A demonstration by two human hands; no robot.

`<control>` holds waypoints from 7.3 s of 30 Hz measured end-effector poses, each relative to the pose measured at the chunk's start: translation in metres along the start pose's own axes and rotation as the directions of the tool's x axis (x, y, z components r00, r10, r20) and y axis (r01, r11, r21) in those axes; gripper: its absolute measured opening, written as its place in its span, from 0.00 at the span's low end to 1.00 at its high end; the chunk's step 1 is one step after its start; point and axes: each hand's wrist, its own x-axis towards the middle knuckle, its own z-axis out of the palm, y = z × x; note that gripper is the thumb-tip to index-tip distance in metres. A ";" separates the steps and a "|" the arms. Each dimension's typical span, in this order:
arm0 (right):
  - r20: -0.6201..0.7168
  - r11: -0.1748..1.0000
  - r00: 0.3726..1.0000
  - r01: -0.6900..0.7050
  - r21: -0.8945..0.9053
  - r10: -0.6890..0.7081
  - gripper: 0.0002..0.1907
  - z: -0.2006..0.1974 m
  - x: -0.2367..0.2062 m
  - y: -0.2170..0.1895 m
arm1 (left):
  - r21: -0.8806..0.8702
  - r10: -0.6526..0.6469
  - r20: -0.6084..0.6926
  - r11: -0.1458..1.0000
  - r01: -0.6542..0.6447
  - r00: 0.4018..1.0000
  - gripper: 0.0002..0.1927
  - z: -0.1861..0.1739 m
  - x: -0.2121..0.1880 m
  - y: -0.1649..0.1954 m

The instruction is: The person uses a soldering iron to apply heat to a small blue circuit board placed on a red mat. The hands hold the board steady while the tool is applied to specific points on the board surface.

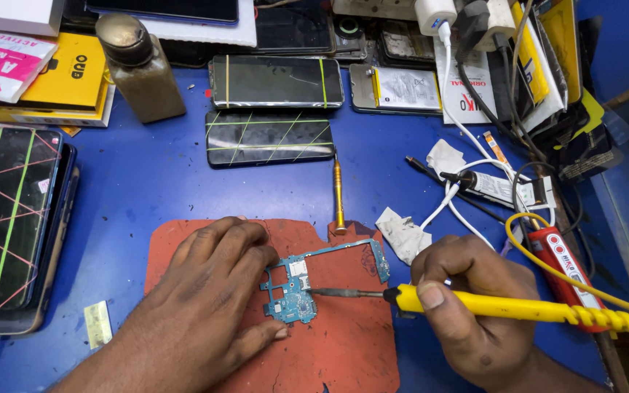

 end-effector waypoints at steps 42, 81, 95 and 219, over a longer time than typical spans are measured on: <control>0.025 0.998 1.000 -0.002 0.056 0.001 0.06 0.002 -0.001 0.000 | 0.018 -0.003 -0.006 1.000 0.003 1.000 0.38 0.001 0.000 0.000; 0.057 1.000 0.998 0.003 0.019 -0.004 0.06 -0.003 -0.001 -0.002 | 0.026 0.012 -0.011 1.000 -0.012 1.000 0.38 0.001 0.000 0.001; 0.056 1.000 0.998 0.013 0.008 -0.013 0.06 -0.003 -0.001 -0.004 | 0.025 0.013 -0.015 1.000 -0.013 1.000 0.38 0.002 -0.001 0.000; 0.053 0.999 0.998 0.036 0.004 -0.037 0.06 -0.002 0.000 -0.005 | 0.042 -0.064 -0.010 0.997 0.064 0.998 0.38 0.002 0.000 -0.002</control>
